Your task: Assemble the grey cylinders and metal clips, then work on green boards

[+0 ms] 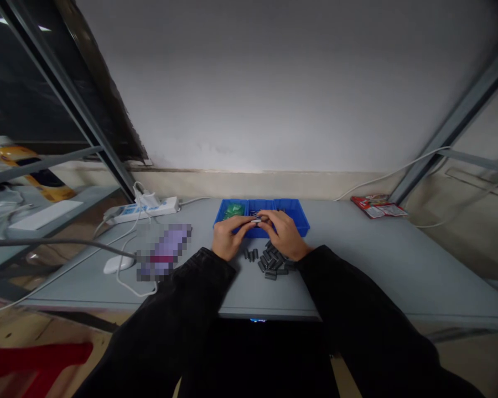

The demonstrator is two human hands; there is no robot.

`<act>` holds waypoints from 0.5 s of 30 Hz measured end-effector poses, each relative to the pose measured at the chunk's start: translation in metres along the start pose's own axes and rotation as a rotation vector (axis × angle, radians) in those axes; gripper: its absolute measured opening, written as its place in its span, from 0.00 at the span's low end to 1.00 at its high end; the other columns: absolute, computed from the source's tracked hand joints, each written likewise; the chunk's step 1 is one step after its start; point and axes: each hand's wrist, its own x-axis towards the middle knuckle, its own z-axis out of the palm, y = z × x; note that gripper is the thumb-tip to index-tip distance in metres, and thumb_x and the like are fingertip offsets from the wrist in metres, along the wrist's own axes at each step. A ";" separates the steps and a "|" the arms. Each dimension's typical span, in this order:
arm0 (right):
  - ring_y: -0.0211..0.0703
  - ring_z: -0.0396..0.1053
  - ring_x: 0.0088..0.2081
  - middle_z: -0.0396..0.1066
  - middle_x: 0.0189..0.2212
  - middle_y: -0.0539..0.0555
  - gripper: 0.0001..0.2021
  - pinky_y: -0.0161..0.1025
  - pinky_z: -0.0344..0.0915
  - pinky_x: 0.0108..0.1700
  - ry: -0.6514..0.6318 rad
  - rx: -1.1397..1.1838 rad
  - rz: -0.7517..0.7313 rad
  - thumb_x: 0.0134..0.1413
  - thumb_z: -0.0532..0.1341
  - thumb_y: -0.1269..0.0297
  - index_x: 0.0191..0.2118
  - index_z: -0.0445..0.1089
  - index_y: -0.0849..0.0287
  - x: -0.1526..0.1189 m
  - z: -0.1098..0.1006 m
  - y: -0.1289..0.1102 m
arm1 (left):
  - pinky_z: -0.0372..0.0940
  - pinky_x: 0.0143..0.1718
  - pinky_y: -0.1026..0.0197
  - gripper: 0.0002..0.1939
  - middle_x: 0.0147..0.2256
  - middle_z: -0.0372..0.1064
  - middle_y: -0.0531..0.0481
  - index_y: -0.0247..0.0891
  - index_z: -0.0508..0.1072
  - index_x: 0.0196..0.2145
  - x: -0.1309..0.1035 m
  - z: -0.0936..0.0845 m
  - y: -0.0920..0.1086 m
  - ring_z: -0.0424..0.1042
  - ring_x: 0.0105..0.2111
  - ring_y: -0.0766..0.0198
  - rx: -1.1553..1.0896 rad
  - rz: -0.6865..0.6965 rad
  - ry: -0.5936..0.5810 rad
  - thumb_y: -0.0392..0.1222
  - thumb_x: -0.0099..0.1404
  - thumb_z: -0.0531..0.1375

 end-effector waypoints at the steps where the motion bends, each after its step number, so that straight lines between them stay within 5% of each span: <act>1: 0.48 0.71 0.43 0.75 0.42 0.56 0.09 0.45 0.64 0.49 0.000 0.002 -0.004 0.68 0.57 0.63 0.51 0.68 0.56 0.000 0.000 0.000 | 0.73 0.48 0.57 0.09 0.41 0.81 0.47 0.39 0.81 0.43 0.000 0.000 0.000 0.79 0.41 0.60 0.003 -0.008 0.003 0.43 0.70 0.62; 6: 0.47 0.70 0.41 0.74 0.39 0.56 0.06 0.43 0.63 0.46 0.004 -0.007 -0.060 0.69 0.55 0.66 0.45 0.69 0.57 0.001 -0.001 0.001 | 0.73 0.45 0.58 0.08 0.39 0.81 0.47 0.39 0.81 0.41 0.001 0.001 -0.001 0.79 0.39 0.60 0.011 -0.023 -0.005 0.43 0.69 0.64; 15: 0.45 0.70 0.38 0.75 0.35 0.54 0.15 0.43 0.58 0.44 -0.052 -0.054 -0.044 0.73 0.47 0.65 0.35 0.67 0.57 0.000 0.001 0.001 | 0.73 0.44 0.59 0.08 0.39 0.81 0.47 0.38 0.81 0.41 0.001 0.001 0.002 0.79 0.38 0.61 -0.005 0.007 -0.012 0.42 0.68 0.64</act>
